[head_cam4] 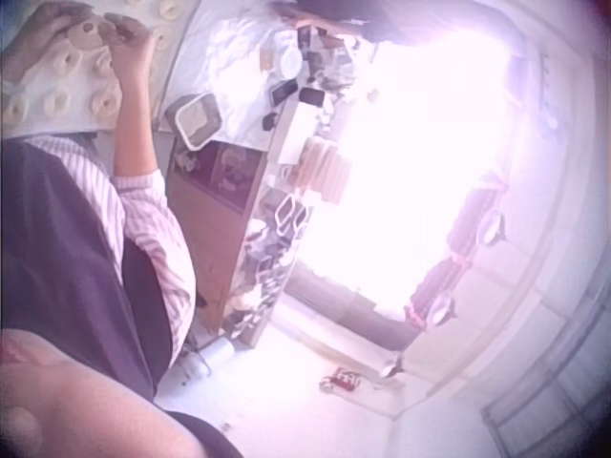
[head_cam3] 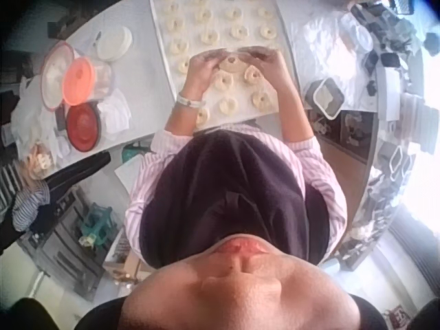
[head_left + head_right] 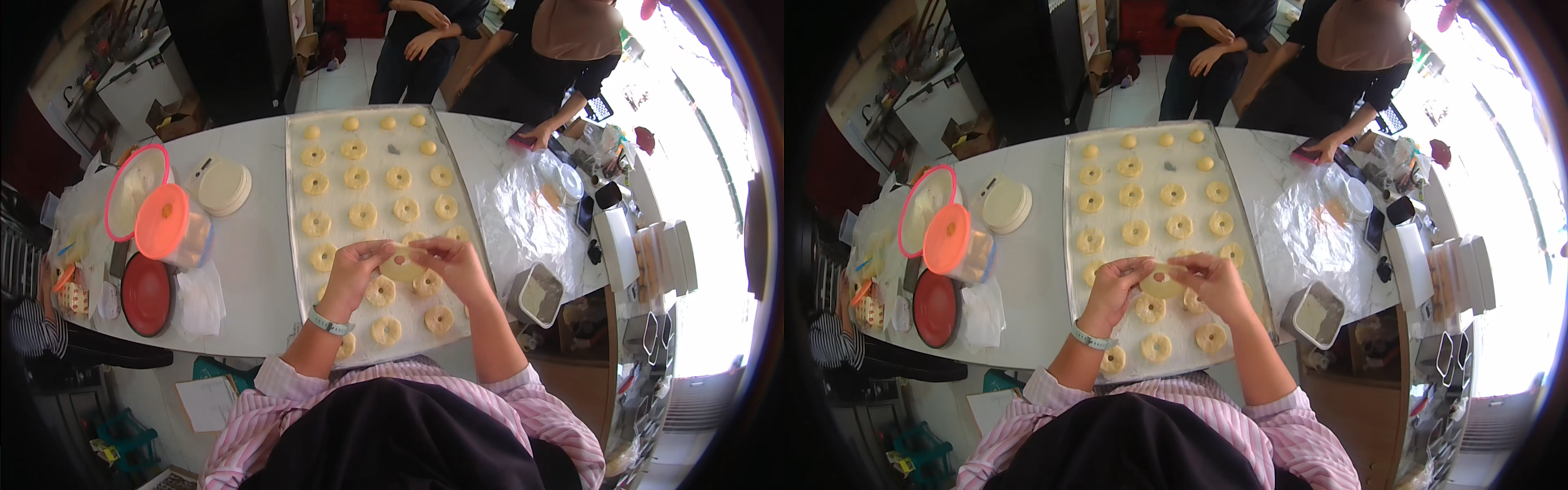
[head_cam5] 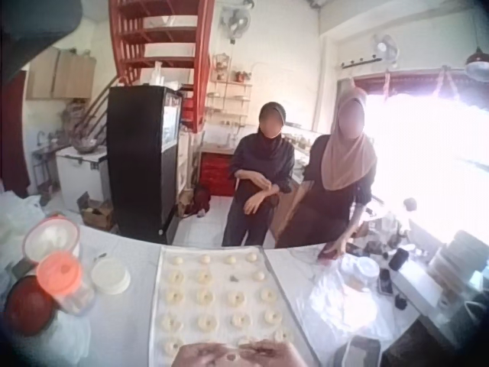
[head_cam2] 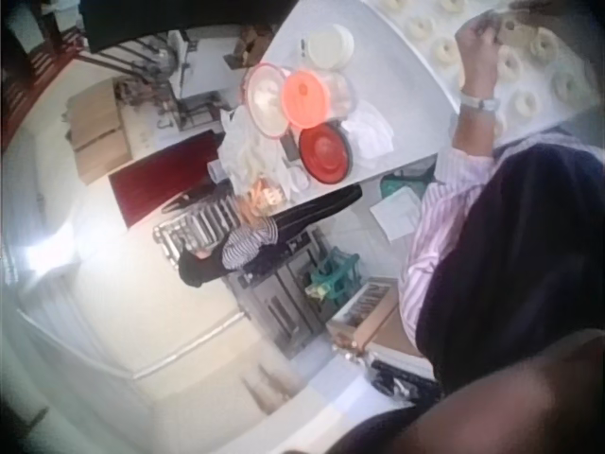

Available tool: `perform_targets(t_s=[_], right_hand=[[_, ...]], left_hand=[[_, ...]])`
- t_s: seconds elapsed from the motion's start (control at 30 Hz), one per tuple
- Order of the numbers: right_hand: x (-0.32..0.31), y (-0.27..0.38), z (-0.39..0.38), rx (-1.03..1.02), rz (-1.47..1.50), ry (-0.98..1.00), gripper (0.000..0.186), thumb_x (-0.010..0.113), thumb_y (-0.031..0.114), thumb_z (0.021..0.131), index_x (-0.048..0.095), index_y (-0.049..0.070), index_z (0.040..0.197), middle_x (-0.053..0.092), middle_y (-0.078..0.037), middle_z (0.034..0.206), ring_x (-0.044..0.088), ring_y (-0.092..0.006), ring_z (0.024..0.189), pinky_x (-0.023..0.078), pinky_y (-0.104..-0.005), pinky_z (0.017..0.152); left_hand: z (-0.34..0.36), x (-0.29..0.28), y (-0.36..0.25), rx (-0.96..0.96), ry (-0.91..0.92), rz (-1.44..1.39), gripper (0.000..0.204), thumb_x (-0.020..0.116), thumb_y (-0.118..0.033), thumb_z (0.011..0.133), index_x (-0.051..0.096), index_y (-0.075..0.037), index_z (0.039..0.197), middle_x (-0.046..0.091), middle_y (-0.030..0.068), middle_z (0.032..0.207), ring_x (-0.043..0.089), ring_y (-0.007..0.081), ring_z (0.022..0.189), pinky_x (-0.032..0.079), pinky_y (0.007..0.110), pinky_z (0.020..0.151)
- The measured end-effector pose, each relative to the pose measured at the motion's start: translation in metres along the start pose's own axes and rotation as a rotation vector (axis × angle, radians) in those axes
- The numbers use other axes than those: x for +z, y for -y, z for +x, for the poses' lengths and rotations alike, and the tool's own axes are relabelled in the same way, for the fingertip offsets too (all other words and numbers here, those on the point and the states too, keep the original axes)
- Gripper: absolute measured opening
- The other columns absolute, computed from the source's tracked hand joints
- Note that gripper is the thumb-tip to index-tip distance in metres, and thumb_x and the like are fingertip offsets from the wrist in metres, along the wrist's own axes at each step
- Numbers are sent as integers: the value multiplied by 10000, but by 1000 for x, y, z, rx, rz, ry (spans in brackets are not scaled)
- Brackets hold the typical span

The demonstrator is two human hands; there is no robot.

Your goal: The person prepares round pieces of dough on a baking sheet by hand, pressing a small indentation into the center of each one and smoothing the edges.

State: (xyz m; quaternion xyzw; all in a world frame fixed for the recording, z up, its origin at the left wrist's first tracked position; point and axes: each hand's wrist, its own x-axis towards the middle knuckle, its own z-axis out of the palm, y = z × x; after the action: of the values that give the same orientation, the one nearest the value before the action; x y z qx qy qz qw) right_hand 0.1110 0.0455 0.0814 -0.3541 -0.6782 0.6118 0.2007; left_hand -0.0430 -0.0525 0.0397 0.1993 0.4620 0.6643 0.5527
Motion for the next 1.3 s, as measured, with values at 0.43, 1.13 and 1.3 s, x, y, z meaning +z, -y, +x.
perform_targets(t_s=[0.43, 1.13, 1.3], right_hand=[[9, -6, -12, -16, 78, 82, 223, 624, 34, 844, 636, -6, 1063, 642, -33, 880, 598, -90, 793, 474, -237, 727], [-12, -26, -25, 100, 147, 30, 242, 625, 46, 843, 627, -27, 1074, 615, -66, 948, 608, -104, 822, 473, -244, 753], [-11, -13, -30, -11, 115, 65, 245, 621, 41, 845, 627, -24, 1081, 608, -60, 970, 612, -110, 843, 474, -241, 755]], left_hand=[[-7, -4, 11, -89, 5, 95, 226, 666, -131, 835, 645, 38, 984, 664, 80, 875, 622, 124, 785, 501, 241, 708], [-6, 9, 21, -207, 53, -63, 175, 651, -101, 838, 668, 9, 974, 666, 63, 851, 592, 87, 737, 473, 218, 665], [-4, 18, 24, -141, 11, -31, 197, 639, -113, 851, 648, 45, 968, 666, 83, 847, 614, 108, 726, 469, 212, 618]])
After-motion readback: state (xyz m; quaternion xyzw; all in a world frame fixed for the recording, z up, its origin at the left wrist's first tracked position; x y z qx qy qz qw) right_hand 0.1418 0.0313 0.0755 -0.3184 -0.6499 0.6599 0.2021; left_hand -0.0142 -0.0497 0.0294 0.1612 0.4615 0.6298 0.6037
